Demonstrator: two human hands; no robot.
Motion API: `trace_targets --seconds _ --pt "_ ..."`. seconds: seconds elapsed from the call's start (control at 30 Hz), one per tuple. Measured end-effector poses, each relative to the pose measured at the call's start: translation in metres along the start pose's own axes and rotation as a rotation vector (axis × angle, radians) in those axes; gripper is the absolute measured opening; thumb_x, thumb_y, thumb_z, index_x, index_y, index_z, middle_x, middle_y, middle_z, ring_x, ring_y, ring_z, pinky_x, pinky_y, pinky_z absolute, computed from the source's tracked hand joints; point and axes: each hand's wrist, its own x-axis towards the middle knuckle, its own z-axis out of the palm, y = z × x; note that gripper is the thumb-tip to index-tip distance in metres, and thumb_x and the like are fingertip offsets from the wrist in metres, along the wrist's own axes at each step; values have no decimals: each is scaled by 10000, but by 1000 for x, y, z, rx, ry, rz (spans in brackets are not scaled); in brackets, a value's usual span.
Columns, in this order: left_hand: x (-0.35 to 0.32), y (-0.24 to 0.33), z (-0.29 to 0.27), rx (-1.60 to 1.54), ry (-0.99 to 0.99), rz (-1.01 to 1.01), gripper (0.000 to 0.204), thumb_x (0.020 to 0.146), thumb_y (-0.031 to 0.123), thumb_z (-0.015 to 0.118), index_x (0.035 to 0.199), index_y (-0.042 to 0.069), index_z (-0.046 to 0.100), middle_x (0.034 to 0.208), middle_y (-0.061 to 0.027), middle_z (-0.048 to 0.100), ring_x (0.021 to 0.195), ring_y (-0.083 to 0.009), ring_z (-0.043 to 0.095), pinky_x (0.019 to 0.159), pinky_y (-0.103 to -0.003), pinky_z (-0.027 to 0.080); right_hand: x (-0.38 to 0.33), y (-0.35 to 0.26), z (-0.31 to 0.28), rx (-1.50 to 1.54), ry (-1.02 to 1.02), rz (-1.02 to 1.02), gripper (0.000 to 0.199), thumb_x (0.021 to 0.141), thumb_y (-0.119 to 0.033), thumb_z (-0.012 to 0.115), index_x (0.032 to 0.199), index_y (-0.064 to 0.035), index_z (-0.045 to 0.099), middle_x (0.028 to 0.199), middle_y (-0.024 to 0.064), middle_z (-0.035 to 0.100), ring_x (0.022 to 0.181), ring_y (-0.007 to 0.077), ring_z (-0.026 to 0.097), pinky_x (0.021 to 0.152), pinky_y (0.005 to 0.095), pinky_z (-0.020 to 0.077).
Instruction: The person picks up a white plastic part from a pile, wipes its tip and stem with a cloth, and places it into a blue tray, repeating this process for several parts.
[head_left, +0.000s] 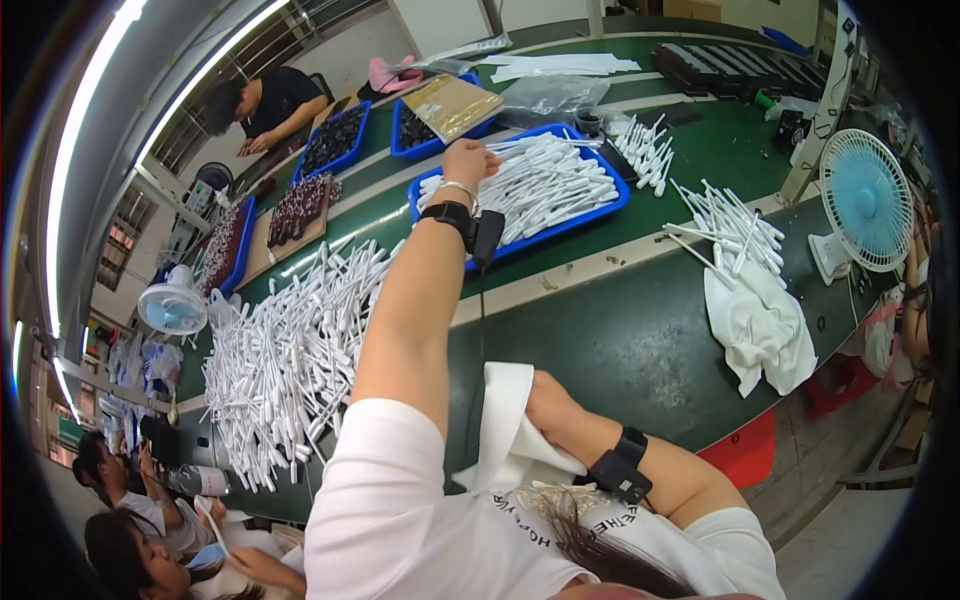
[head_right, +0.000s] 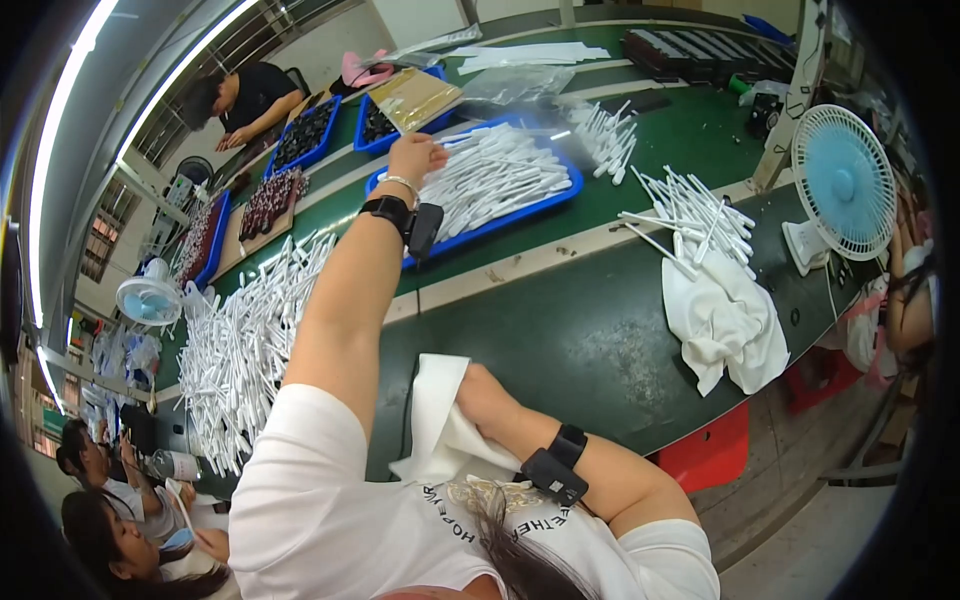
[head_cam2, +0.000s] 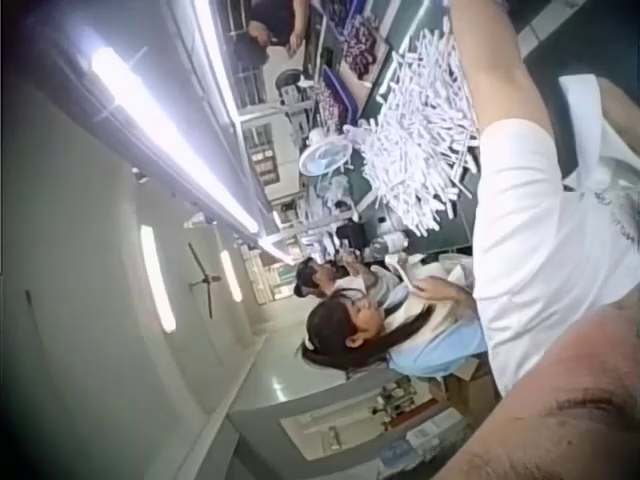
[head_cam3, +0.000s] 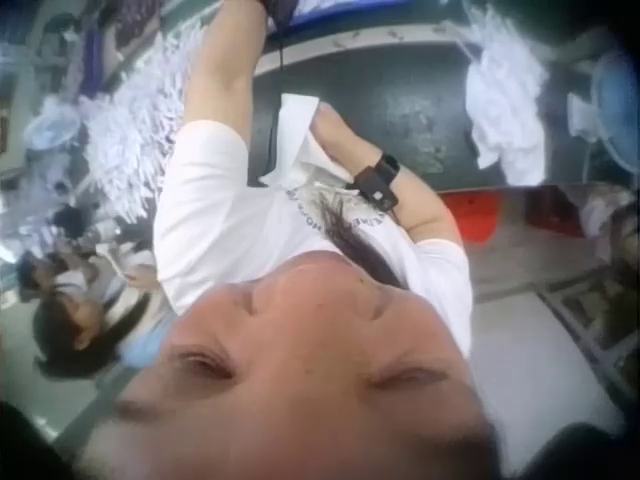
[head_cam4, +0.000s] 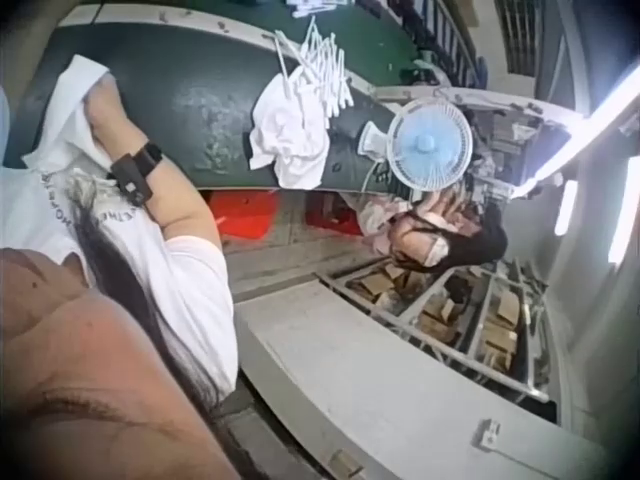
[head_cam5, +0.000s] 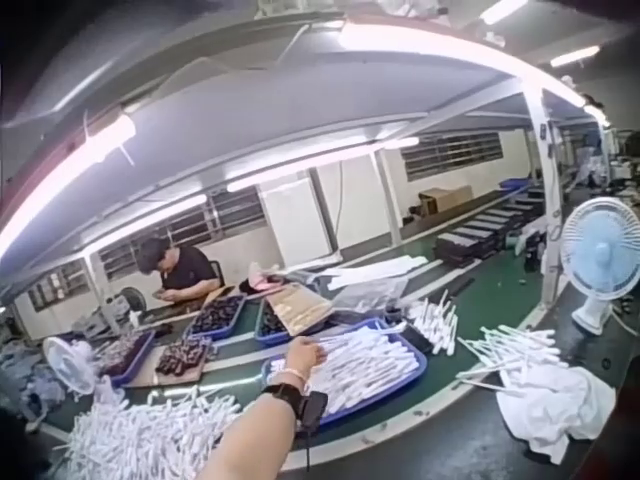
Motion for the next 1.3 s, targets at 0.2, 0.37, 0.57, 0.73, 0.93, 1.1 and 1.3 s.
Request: trace_targets --seconds 0.2,0.37,0.57,0.73,0.93,1.1,1.3 --pt "-2 -10 12 -136 41 -195 266 828 47 432 1079 -36 403 822 -190 566 693 -277 616 539 -347 521 -2 -2 -6 43 -14 13 172 842 -107 475 921 -16 598 853 45 611 739 130 572 654 270 465" --pt "-37 28 -82 -238 -72 -173 367 846 104 451 1172 -16 334 846 -186 563 708 -291 612 568 -362 523 8 3 5 26 3 -32 181 847 -134 466 923 -33 596 843 49 612 731 137 576 656 276 470" --pt "-179 82 -162 293 -239 11 246 829 166 528 983 -27 526 795 -103 614 651 -164 608 571 -265 506 12 1 -16 83 -3 82 211 845 -124 459 970 -4 578 878 71 612 771 155 588 692 280 473" --pt "-273 49 -233 818 -254 -314 146 793 147 547 806 14 605 698 -44 614 557 -102 581 493 -213 464 13 6 -14 106 -80 68 233 850 -181 437 939 -5 561 827 111 606 715 218 607 641 338 508" --pt "-302 -15 -237 1084 21 87 205 736 171 573 844 -1 605 735 -142 619 654 -251 612 593 -331 485 4 1 -8 62 -92 36 224 859 -150 425 952 6 557 860 114 605 723 209 609 643 336 509" --pt "-281 -33 -225 1339 164 48 250 706 229 578 845 27 623 781 -164 619 736 -327 597 662 -375 480 5 6 -12 39 -105 -10 200 854 -123 434 952 0 559 856 101 604 730 196 605 649 321 505" --pt "-260 -36 -214 1498 156 -295 257 663 268 592 781 46 645 785 -169 621 744 -345 589 669 -377 480 10 7 -15 30 -120 -19 180 847 -96 449 953 -3 560 860 81 601 735 177 597 649 303 498"
